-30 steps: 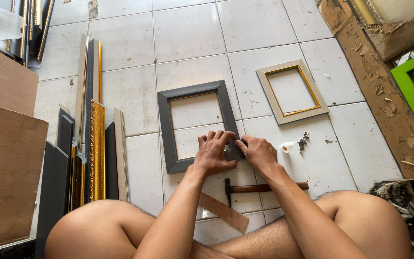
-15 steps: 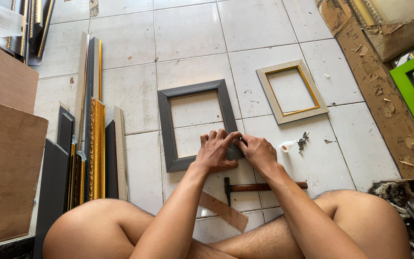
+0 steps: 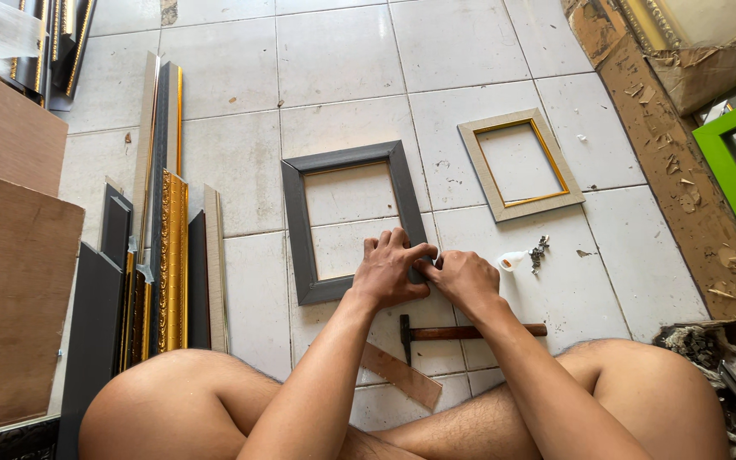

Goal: The person assembles a picture frame by joining four mitered frame pieces on the floor. They apply glue to the corners, press the joints together, and use a hammer to tap the corners for alignment. The person completes the rectangular frame and sets it on the floor.

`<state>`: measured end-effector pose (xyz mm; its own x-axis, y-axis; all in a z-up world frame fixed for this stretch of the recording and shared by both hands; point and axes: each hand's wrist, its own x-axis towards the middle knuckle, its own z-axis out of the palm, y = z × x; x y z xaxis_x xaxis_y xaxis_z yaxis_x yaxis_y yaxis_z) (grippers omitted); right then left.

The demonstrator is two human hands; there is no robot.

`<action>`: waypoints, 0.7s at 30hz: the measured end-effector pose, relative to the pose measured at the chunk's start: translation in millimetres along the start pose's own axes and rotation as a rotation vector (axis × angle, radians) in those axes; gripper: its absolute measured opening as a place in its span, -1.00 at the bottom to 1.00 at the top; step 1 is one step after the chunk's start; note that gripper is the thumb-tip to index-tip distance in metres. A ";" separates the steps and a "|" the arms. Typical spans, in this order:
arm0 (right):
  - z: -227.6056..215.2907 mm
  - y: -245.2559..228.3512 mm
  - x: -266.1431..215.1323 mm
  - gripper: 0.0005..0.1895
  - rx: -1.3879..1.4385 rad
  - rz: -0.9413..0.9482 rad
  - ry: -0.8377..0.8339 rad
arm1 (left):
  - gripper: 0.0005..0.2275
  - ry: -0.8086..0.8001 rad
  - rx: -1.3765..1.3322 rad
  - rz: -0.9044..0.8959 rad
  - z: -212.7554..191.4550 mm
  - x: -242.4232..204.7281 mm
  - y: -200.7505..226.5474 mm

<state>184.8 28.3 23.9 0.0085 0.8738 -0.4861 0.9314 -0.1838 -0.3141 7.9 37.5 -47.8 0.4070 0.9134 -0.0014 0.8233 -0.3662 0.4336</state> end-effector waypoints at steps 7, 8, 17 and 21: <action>-10.0 11.3 -19.2 -0.61 0.095 -0.055 -0.002 | -0.42 0.013 0.004 0.000 2.5 0.9 -1.2; -10.4 17.7 -23.4 -0.64 0.070 -0.051 -0.035 | -0.43 -0.008 0.002 -0.006 -0.1 -0.1 0.2; -55.3 60.9 -75.7 -0.49 0.373 0.223 -0.103 | -0.43 -0.032 0.005 0.012 1.2 1.0 -3.3; -36.3 44.5 -73.3 -0.52 0.419 0.172 -0.156 | -0.44 -0.024 0.006 0.006 3.1 1.6 -5.7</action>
<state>238.9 -27.6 75.1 0.0658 0.7428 -0.6663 0.6940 -0.5138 -0.5043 5.1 40.5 -53.1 0.4213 0.9067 -0.0199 0.8232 -0.3731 0.4279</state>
